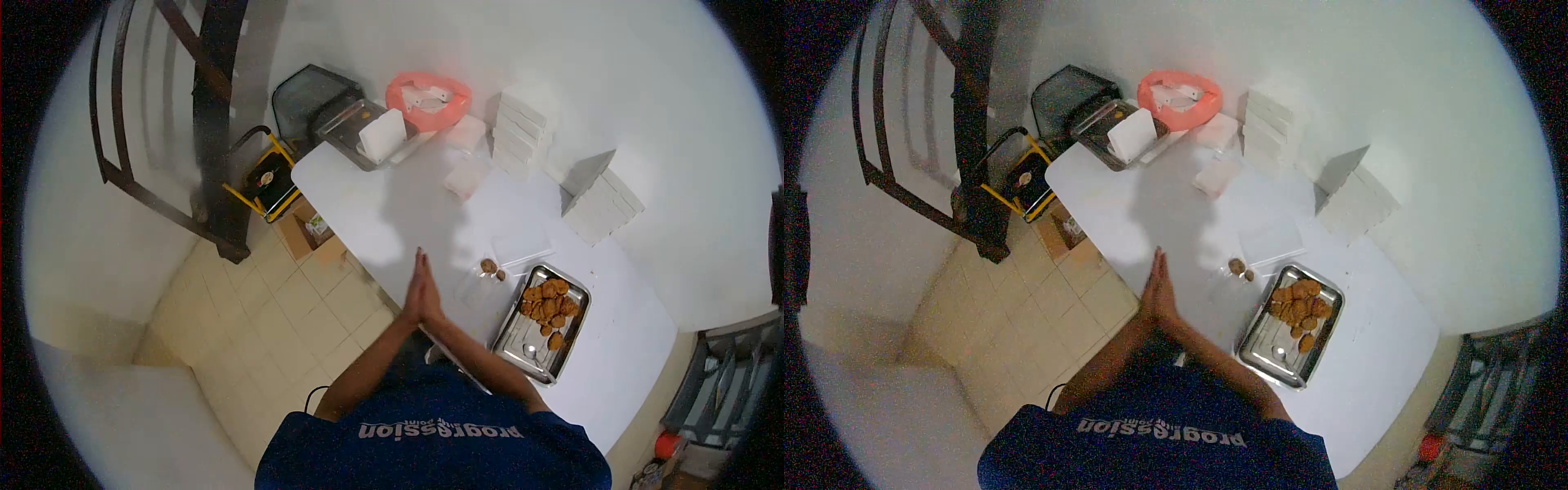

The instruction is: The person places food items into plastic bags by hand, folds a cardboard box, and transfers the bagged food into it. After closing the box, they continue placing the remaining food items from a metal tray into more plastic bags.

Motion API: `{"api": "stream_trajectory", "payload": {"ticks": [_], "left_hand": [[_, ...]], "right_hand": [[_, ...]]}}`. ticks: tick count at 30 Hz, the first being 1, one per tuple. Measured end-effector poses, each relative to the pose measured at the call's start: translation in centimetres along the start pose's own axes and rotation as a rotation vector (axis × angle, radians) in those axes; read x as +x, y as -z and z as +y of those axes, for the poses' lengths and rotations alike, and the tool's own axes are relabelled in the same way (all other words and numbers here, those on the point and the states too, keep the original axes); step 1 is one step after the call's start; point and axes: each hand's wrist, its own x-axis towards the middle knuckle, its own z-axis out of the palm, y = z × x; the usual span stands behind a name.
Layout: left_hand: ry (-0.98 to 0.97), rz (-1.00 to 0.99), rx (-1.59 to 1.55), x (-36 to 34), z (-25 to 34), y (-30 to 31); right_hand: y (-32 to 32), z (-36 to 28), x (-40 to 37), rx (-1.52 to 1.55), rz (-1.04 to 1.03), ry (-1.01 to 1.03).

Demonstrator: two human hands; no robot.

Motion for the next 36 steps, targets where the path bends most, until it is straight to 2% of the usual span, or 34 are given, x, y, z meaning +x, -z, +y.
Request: {"api": "stream_trajectory", "payload": {"ticks": [2,3,4,5,7,8,11,14,16,18,19,22,24,26,27,29,31,33,35,36], "left_hand": [[-0.063,0.02,0.173,0.6,-0.2,2.9],[-0.057,0.028,0.172,0.5,-1.1,3.1],[0.019,-0.002,0.003,0.7,-1.8,3.4],[0.084,-0.036,-0.164,1.5,-2.4,3.7],[0.136,-0.043,-0.111,1.0,-1.7,1.6],[0.199,-0.049,-0.06,0.7,-1.5,0.9],[0.11,-0.198,-0.018,2.3,-1.4,1.0],[0.07,-0.218,0.03,7.5,-2.4,3.4],[0.034,-0.272,0.069,10.2,0.8,5.6],[0.157,-0.071,-0.153,12.4,2.1,7.2],[0.157,-0.067,-0.165,13.1,2.1,7.8],[0.154,-0.219,-0.182,13.6,1.3,8.8],[0.004,-0.289,-0.125,14.3,-1.1,10.4],[0.019,-0.189,-0.129,16.8,-1.1,11.8],[0.026,-0.183,-0.133,18.9,-2.0,13.4],[0.032,-0.005,-0.402,22.9,-4.9,16.7],[0.089,-0.019,-0.418,23.1,-4.6,17.7],[0.184,-0.064,-0.443,23.5,-3.5,18.1],[0.292,-0.102,-0.471,22.2,-2.0,18.2],[0.237,-0.129,-0.241,20.7,0.7,17.5]], "right_hand": [[4.4,-9.1,1.4,0.761,-0.358,-0.882],[5.5,-10.7,2.1,0.868,-0.316,-0.773],[5.6,-11.3,2.8,0.969,-0.267,-0.656],[4.2,-9.2,2.8,0.967,-0.267,-0.645],[0.5,-2.5,1.8,1.008,-0.06,-0.855],[-0.5,-1.1,1.7,1.006,-0.051,-0.852],[-2.5,2.2,2.3,1.144,0.051,-0.751],[-3.9,3.7,4.1,1.273,0.138,-0.64],[-4.9,0.3,5.8,1.131,0.09,-0.677],[-5.5,-2.2,8.9,0.985,0.037,-0.74],[-6.3,-1.5,10.4,0.959,0.05,-0.773],[-7.1,2.6,16.2,0.892,0.082,-0.916],[-7.7,4.3,18.9,0.837,0.063,-1.022],[-11.0,6.7,17.2,0.863,0.032,-0.856],[-12.7,5.2,16.9,0.857,0.017,-0.808],[-15.1,-0.4,16.6,0.826,-0.057,-0.758],[-15.5,-4.4,17.4,0.809,-0.102,-0.761],[-16.8,-3.2,18.8,0.818,-0.043,-0.774],[-17.3,0.7,20.5,0.826,0.093,-0.84],[-16.9,2.5,21.5,0.823,0.159,-0.867]]}}
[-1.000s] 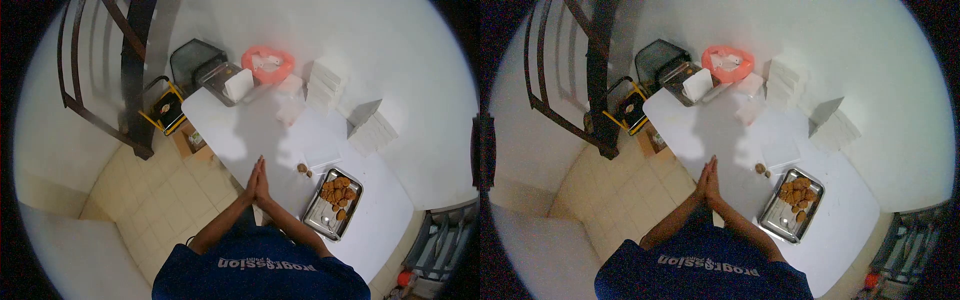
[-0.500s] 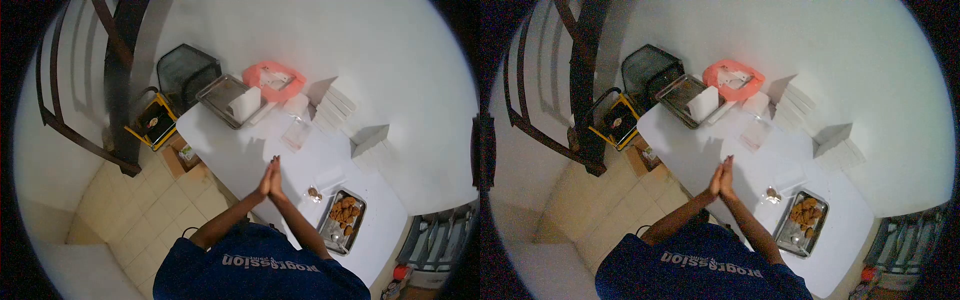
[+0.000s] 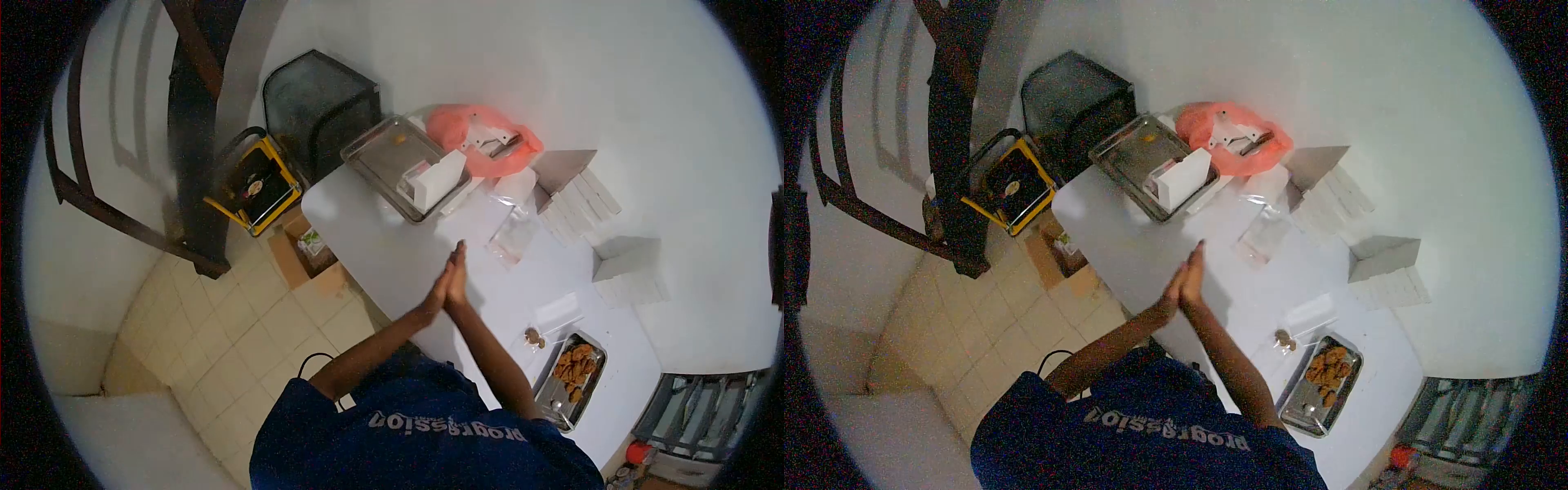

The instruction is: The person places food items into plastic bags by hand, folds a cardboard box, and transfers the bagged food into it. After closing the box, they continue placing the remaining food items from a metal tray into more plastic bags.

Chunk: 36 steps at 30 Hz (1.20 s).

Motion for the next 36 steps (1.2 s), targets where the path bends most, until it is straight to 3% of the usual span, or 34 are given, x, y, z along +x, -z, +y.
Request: {"api": "stream_trajectory", "payload": {"ticks": [2,4,6,8,10,11,12,14,15,16,18,19,20,21,24,25,28,29,30,32,36], "left_hand": [[0.033,-0.084,0.028,-1.2,0.3,-1.2],[0.05,-0.087,0.073,-1.4,1.6,-1.6],[0.119,0.09,-0.006,0.1,1.6,-1.1],[0.03,0.123,0.005,1.5,0.5,0.9],[0.06,0.189,-0.01,1.5,0.8,1.8],[0.239,0.221,0.049,2.0,0.6,1.7],[0.239,0.216,0.048,2.6,-1.9,1.5],[0.13,-0.029,-0.268,3.7,-7.8,1.4],[0.21,-0.014,-0.034,0.0,-0.2,-1.3],[0.154,-0.074,0.079,-1.5,2.7,-2.8],[0.1,-0.201,0.102,-1.6,1.1,-2.7],[0.1,-0.206,0.103,-1.0,0.2,-2.4],[0.13,-0.15,0.144,-0.4,-0.7,-2.2],[0.161,-0.095,0.185,0.4,-2.3,-1.8],[-0.087,-0.308,1.096,9.3,-17.4,3.4],[0.024,-0.02,0.316,7.6,-15.6,2.9],[-0.098,-0.222,0.934,2.2,-2.0,-0.7],[-0.085,-0.21,1.065,1.4,-0.6,-1.5],[-0.194,-0.262,1.125,0.2,0.9,-1.9],[-0.363,-0.293,1.249,-1.1,1.9,-2.9],[-0.441,-0.258,1.364,-2.2,3.3,-4.3]], "right_hand": [[1.3,-0.3,2.2,0.02,0.074,0.008],[3.1,1.9,2.4,-0.004,0.015,-0.031],[4.0,6.4,1.4,-0.024,-0.041,-0.066],[1.3,11.7,-1.0,-0.105,-0.244,0.178],[-1.6,2.2,-5.3,-0.151,-0.155,-0.136],[-3.4,-3.3,-7.7,-0.165,-0.111,-0.291],[-2.1,-2.2,-6.2,-0.167,-0.107,-0.288],[2.1,3.4,-0.9,-0.033,0.083,-0.329],[3.5,4.5,0.8,0.035,0.177,-0.349],[3.3,1.9,0.8,-0.043,0.176,-0.11],[5.6,2.0,2.4,0.005,0.265,-0.212],[5.3,1.1,1.7,0.053,0.245,-0.338],[4.7,0.6,0.8,0.054,0.249,-0.335],[4.5,0.9,-0.3,0.063,0.177,-0.331],[2.8,-0.3,-2.4,0.08,0.04,-0.32],[1.6,-2.0,-3.2,0.127,0.086,-0.331],[1.0,-4.6,-2.8,0.236,0.185,-0.334],[2.6,-4.2,-1.7,0.413,0.088,-0.289],[3.9,-4.2,-1.0,0.586,-0.017,-0.23],[4.9,-5.8,-0.7,0.674,-0.073,-0.167],[5.8,-6.1,-0.5,0.919,-0.205,-0.1]]}}
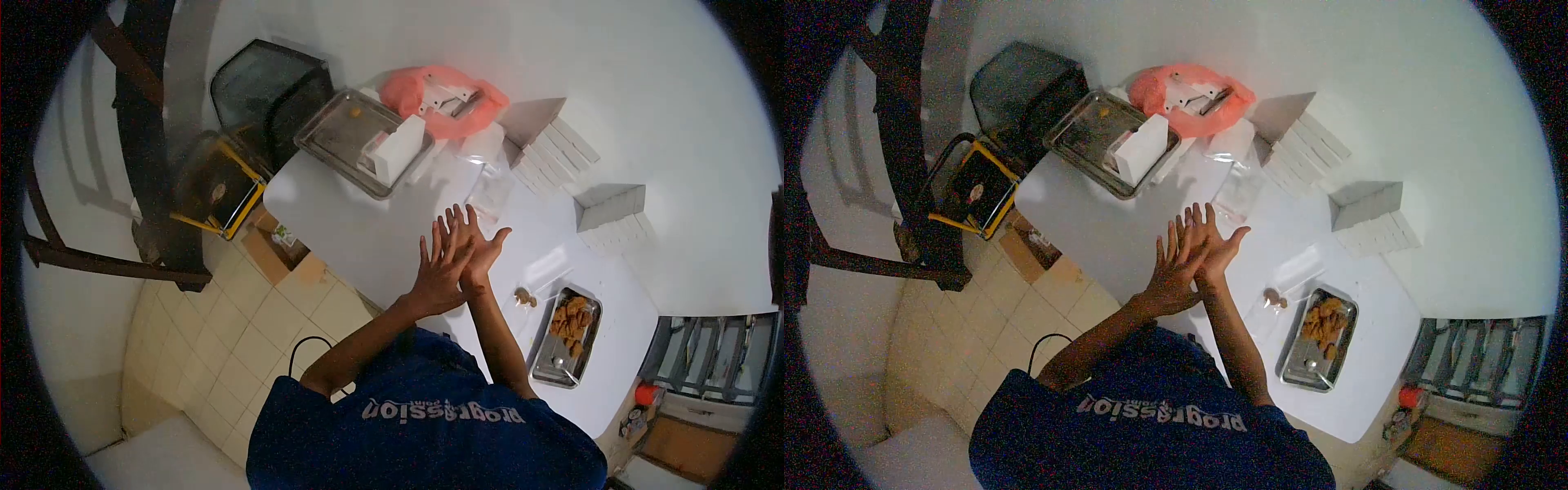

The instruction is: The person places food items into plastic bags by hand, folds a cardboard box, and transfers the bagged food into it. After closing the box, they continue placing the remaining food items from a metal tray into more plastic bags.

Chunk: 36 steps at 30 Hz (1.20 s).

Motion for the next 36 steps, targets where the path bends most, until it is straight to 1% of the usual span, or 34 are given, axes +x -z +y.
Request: {"api": "stream_trajectory", "payload": {"ticks": [1,3,4,6,7,8,9,12,16,18,21,23,25,27,28,29,30,31,33,34,36], "left_hand": [[-0.026,-0.002,0.035,-0.3,0.5,0.2],[-0.049,-0.003,0.07,-0.6,1.6,0.5],[-0.06,-0.007,0.118,-0.9,2.1,0.8],[-0.076,-0.029,0.167,-1.7,2.9,0.8],[-0.092,0.033,0.203,-1.6,3.3,0.7],[-0.11,0.102,0.24,-1.5,3.6,0.5],[-0.117,0.128,0.261,-1.3,3.9,0.4],[-0.142,0.147,0.31,-1.3,5.3,0.0],[-0.11,0.117,0.284,-2.7,7.7,-1.8],[-0.084,0.154,0.185,-3.4,8.7,-2.8],[-0.033,0.091,0.267,-4.2,10.4,-4.5],[-0.033,0.103,0.261,-4.6,11.5,-5.6],[-0.033,0.116,0.256,-4.8,12.6,-6.3],[-0.03,0.039,0.321,-5.1,13.7,-7.1],[-0.032,0.037,0.325,-5.1,14.1,-7.4],[0.001,-0.127,0.17,-5.1,14.4,-7.7],[0.034,-0.288,0.015,-5.1,14.6,-8.2],[0.034,-0.29,0.018,-5.2,14.5,-9.1],[0.074,-0.561,0.14,-5.4,14.4,-10.7],[0.078,-0.564,0.139,-5.8,14.5,-11.0],[0.064,-0.698,0.163,-6.6,14.8,-11.0]], "right_hand": [[0.1,-0.4,-0.1,-0.001,0.004,0.001],[-0.4,-1.1,0.5,0.181,0.06,0.034],[-0.9,-1.4,0.8,0.184,0.06,0.034],[-1.9,-2.1,0.2,0.217,-0.103,0.063],[-2.3,-2.5,0.1,0.266,-0.192,0.058],[-2.7,-2.8,-0.3,0.266,-0.192,0.068],[-3.2,-3.1,-0.6,0.251,-0.207,0.074],[-4.4,-3.6,-1.6,0.251,-0.239,0.11],[-4.6,-4.9,-4.5,0.221,-0.286,0.084],[-4.5,-5.6,-5.7,0.21,-0.293,0.065],[-4.7,-7.0,-7.6,0.221,-0.303,0.035],[-5.2,-8.0,-9.0,0.139,-0.259,0.015],[-4.8,-9.0,-9.8,0.119,-0.289,0.018],[-4.3,-9.9,-10.4,0.098,-0.32,0.018],[-4.0,-10.2,-10.7,-0.059,-0.374,0.044],[-3.8,-10.4,-10.9,-0.218,-0.425,0.07],[-3.5,-10.3,-11.3,-0.215,-0.426,0.072],[-3.2,-9.9,-11.8,-0.433,-0.499,0.042],[-2.6,-9.9,-13.6,-0.82,-0.634,-0.044],[-2.6,-10.2,-14.5,-0.986,-0.702,-0.102],[-0.7,-9.6,-14.3,-1.028,-0.721,-0.098]]}}
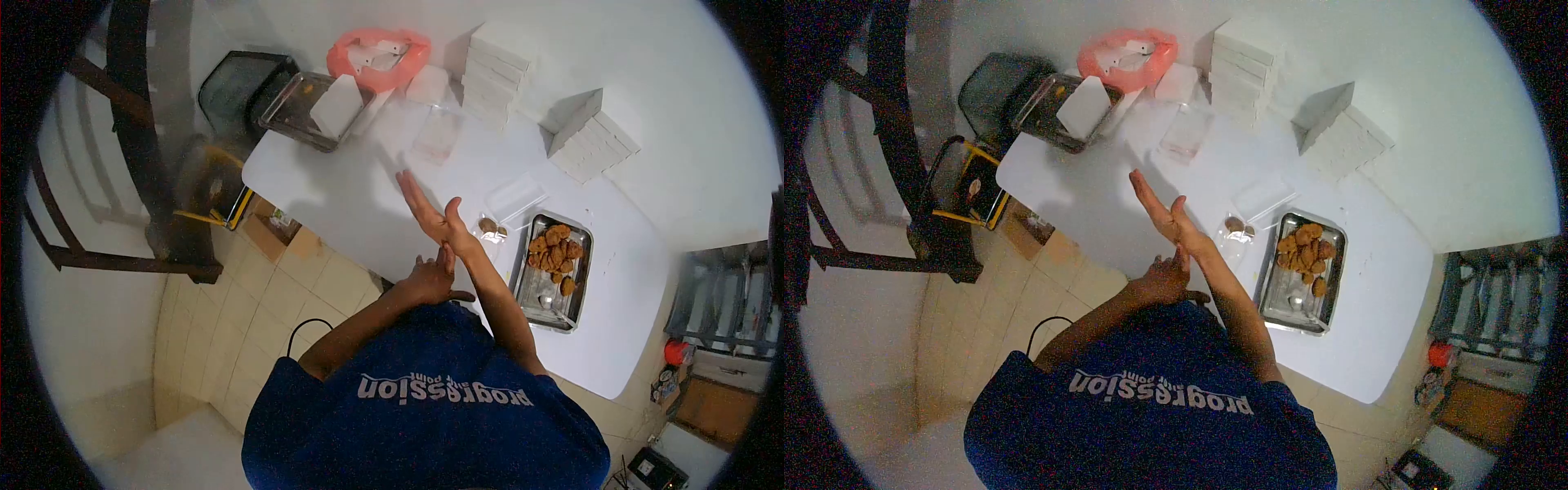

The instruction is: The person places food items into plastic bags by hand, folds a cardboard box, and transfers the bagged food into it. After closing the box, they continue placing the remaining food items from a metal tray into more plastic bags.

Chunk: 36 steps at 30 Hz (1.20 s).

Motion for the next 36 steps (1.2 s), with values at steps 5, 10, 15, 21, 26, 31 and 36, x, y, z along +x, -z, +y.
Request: {"api": "stream_trajectory", "payload": {"ticks": [5,10,15,21,26,31,36], "left_hand": [[-0.005,-0.197,-0.087,-0.7,0.7,1.8],[-0.086,-0.35,-0.284,1.6,-1.2,-1.2],[-0.013,-0.542,-0.373,0.9,-1.8,-1.5],[-0.219,-0.076,-0.419,-0.2,-2.8,0.0],[-0.381,0.576,-0.634,1.0,-5.1,1.5],[-0.508,0.827,-1.737,0.4,-5.7,6.5],[-0.616,1.386,-2.419,10.4,-10.4,-1.2]], "right_hand": [[0.2,1.0,-1.0,-0.025,-0.154,-0.084],[0.6,3.1,-1.8,-0.057,-0.248,-0.227],[-0.2,5.7,-2.1,0.205,-0.347,-0.312],[1.4,4.1,-0.4,-0.02,0.076,-0.264],[3.6,4.4,1.1,0.009,0.764,-0.16],[0.7,8.8,0.7,0.264,0.498,-0.198],[-4.2,8.3,3.8,0.65,0.224,-0.169]]}}
